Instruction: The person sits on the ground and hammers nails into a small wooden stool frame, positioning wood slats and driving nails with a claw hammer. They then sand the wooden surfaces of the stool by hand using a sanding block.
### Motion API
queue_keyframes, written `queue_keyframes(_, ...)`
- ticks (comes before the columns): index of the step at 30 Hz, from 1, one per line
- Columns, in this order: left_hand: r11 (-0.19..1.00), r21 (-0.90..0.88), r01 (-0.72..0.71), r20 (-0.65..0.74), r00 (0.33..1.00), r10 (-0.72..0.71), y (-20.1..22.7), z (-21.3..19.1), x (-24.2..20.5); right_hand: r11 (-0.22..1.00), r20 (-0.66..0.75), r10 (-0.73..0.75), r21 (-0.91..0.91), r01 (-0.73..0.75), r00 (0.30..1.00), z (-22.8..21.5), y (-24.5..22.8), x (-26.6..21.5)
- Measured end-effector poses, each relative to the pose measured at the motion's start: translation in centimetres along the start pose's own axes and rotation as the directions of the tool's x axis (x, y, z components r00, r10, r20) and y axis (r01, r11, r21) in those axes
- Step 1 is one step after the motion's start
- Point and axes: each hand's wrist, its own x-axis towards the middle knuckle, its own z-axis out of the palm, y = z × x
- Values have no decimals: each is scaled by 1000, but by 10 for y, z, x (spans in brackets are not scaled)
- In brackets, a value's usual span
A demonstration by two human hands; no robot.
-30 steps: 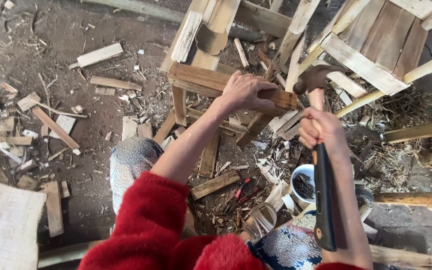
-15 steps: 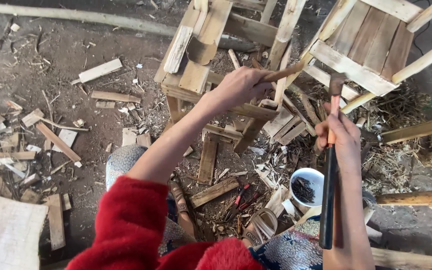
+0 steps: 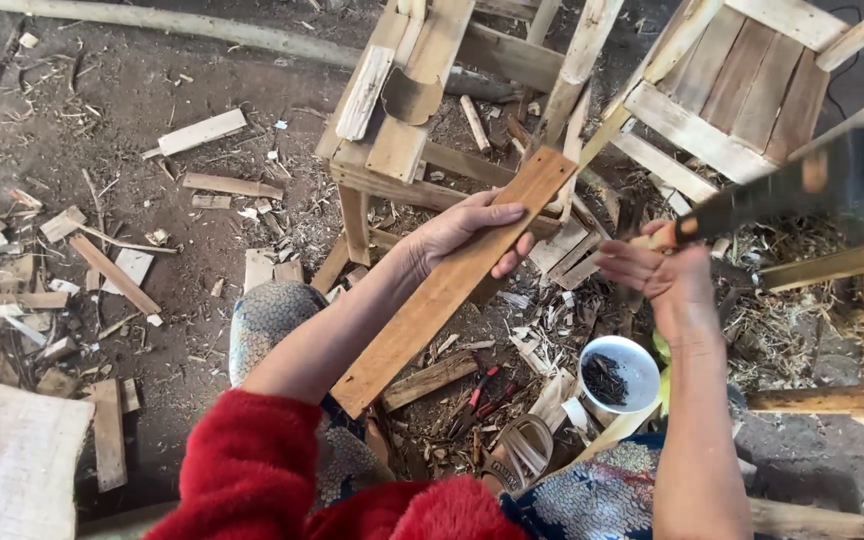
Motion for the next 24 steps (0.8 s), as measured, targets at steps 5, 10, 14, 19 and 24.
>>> queue_keyframes(5,993,113,-18,-71,997,26,6,-3,-14,790,-23,-334,-552,267,942,13,28,-10)
queue_keyframes(10,943,334,1,-134,990,47,-9,-19,-15,396,-73,-387,-913,95,919,-24,55,24)
queue_keyframes(14,956,292,20,-151,988,26,-25,-27,-9,433,225,-598,-717,547,769,6,36,18)
queue_keyframes(19,971,233,53,-165,986,-15,-49,-42,4,665,167,-671,-295,686,723,46,13,1)
queue_keyframes(24,958,273,86,-179,983,-37,-55,-27,6,712,64,-702,29,701,710,49,20,11)
